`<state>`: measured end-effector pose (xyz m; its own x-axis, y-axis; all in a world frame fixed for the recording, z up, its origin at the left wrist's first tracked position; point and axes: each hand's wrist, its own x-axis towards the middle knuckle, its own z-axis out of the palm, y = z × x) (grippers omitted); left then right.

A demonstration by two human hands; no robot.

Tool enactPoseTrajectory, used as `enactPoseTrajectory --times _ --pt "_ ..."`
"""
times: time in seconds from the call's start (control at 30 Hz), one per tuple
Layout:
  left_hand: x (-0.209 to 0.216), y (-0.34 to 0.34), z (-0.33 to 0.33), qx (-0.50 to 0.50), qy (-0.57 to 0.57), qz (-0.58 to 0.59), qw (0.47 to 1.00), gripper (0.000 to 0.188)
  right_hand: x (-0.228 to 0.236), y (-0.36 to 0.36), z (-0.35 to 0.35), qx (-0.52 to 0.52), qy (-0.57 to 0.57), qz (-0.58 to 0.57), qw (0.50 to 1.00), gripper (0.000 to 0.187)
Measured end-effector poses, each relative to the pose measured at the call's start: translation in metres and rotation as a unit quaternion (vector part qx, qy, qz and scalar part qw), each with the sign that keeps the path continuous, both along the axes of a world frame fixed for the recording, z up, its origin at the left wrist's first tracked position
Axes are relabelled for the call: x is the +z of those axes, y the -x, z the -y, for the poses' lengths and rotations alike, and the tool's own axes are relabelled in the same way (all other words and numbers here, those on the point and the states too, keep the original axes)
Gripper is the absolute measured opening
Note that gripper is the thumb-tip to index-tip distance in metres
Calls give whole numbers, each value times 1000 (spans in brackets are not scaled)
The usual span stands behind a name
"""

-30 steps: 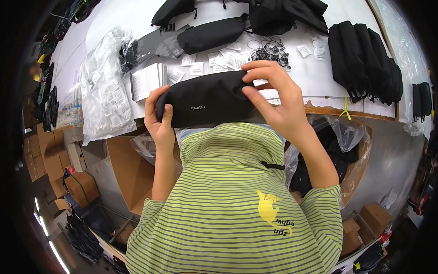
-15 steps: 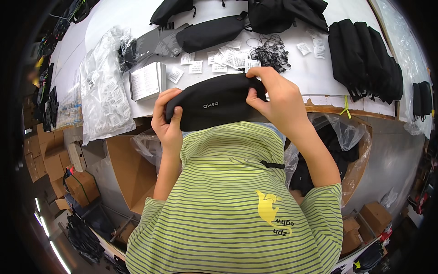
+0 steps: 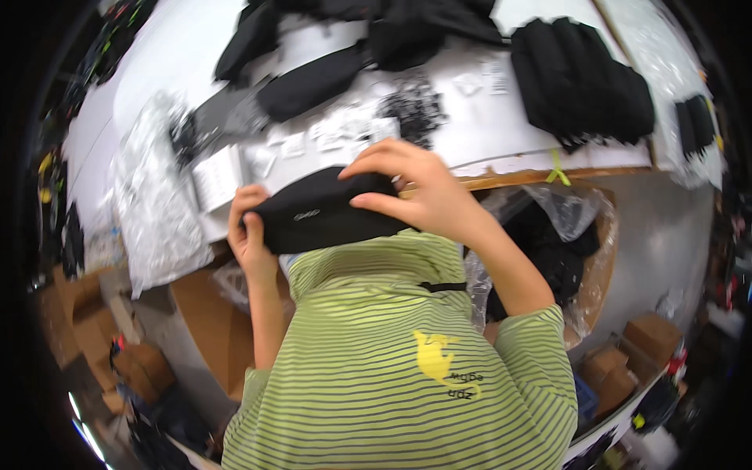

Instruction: Packing manuals and silica packets into small black protective cases.

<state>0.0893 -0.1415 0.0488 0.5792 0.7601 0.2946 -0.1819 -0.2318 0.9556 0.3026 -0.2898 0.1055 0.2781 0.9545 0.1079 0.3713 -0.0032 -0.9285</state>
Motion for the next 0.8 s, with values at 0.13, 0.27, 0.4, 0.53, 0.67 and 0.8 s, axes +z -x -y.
enactPoseTrajectory --times 0.13,0.27,0.4,0.53,0.67,0.8 --pt "3 1 5 -21 -43 -44 998 38 4 -14 6 12 35 -27 999 19" --pt "14 0 -5 49 -99 -124 986 50 25 -53 32 -126 -17 54 990 20" --pt "21 36 -52 259 -241 -262 898 30 44 -134 82 -426 -199 221 854 19" --pt "8 78 -97 328 -350 -379 791 47 42 -224 135 -627 -278 471 556 16" --pt "-13 94 -110 288 -267 -486 781 71 -22 -296 178 -523 -135 537 648 23" --pt "-28 99 -109 251 -209 -523 787 79 -56 -293 177 -508 -102 218 827 32"
